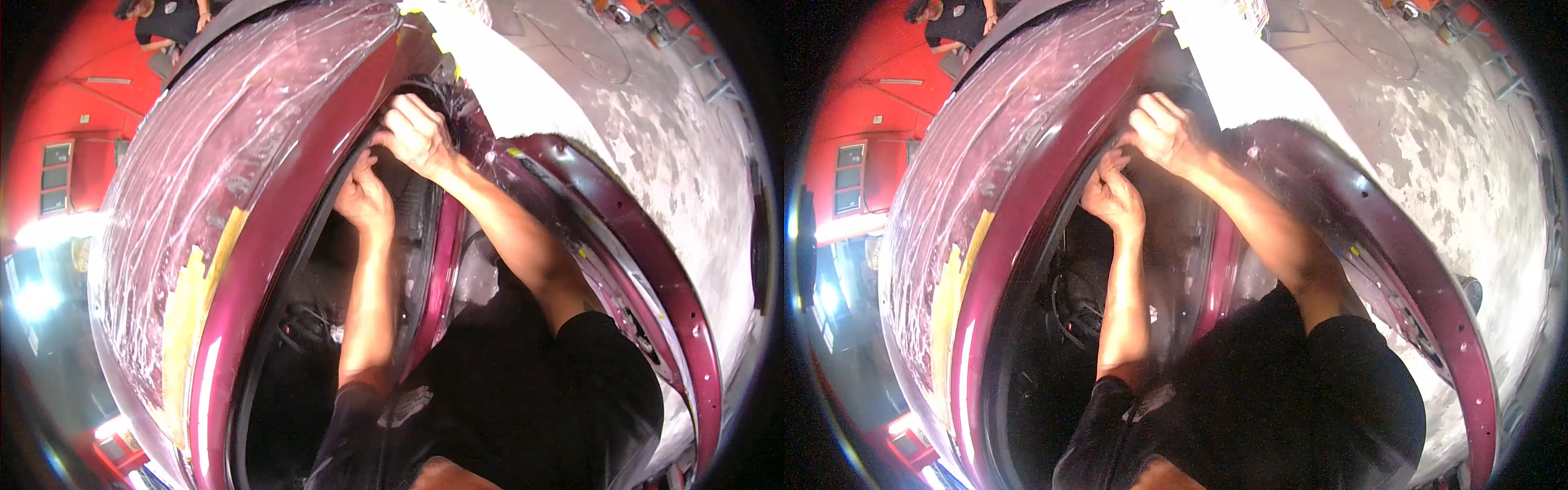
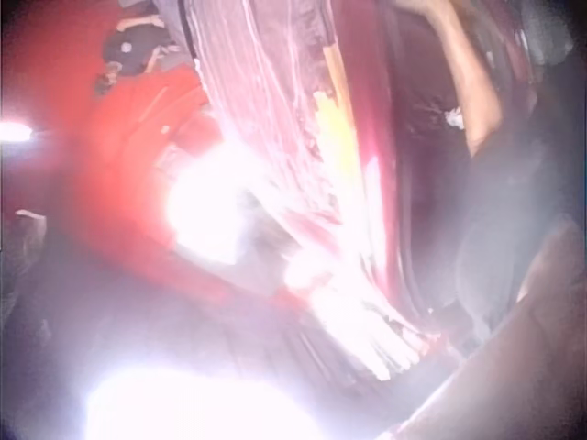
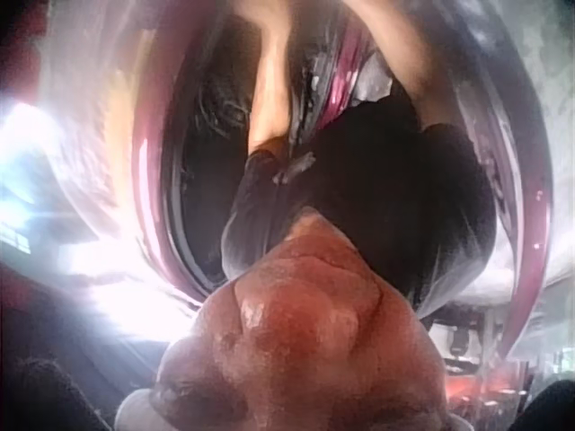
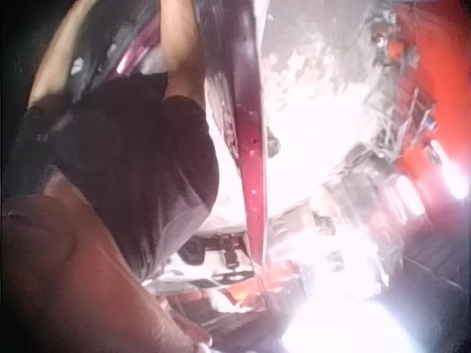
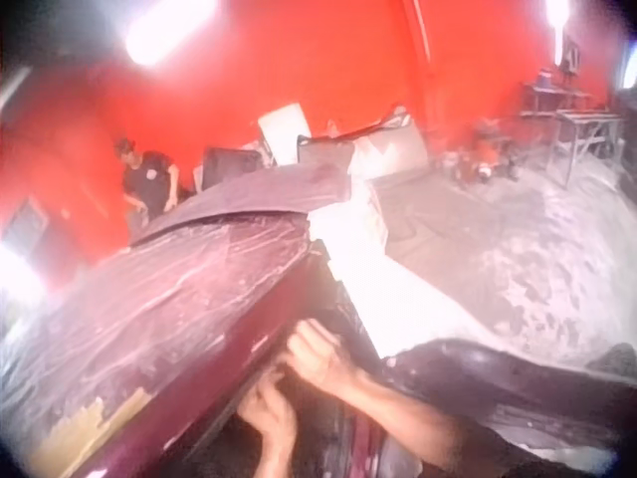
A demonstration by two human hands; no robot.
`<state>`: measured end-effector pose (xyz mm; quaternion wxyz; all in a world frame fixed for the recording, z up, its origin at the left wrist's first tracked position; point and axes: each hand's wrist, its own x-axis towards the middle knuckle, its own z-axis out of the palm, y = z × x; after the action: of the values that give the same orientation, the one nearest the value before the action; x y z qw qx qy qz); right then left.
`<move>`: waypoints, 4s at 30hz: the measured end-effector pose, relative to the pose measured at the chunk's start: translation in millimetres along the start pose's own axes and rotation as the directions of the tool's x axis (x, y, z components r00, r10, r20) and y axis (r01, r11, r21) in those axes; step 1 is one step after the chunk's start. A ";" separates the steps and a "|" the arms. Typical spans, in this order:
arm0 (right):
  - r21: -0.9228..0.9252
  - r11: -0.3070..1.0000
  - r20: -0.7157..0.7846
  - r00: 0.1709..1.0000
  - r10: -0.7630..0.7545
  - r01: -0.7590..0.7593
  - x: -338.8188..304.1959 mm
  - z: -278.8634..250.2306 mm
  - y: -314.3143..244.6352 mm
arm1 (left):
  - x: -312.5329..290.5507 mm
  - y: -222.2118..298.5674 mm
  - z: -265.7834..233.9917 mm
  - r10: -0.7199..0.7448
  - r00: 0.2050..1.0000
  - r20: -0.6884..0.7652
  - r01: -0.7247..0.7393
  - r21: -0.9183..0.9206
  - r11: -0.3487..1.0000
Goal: The person installs a black rubber weather stripping along the perimeter of a maroon car door frame. They press the strip into place by hand, then wipe the surrounding area with a white cloth.
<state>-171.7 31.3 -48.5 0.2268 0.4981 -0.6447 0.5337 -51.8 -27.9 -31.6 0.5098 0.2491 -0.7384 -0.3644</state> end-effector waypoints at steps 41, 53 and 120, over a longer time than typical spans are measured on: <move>-0.044 0.993 0.055 0.993 -0.105 0.108 30.1 -28.0 -22.8 | -8.3 42.0 -40.5 -0.149 0.984 0.102 0.161 -0.123 0.979; 0.088 0.916 0.195 0.908 0.370 -0.392 -74.0 -54.5 -51.2 | -193.3 -8.0 -151.7 -0.667 0.643 0.376 0.666 0.155 0.730; 0.747 -0.055 0.612 0.653 0.447 -0.662 -23.0 7.0 -107.1 | -48.6 81.4 -142.5 -0.241 0.970 -0.040 0.233 -0.140 0.962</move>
<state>-66.0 41.2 -20.2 -0.4199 0.2610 -0.3413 0.7994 98.9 17.2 35.7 0.4987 0.3110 -0.6625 -0.4644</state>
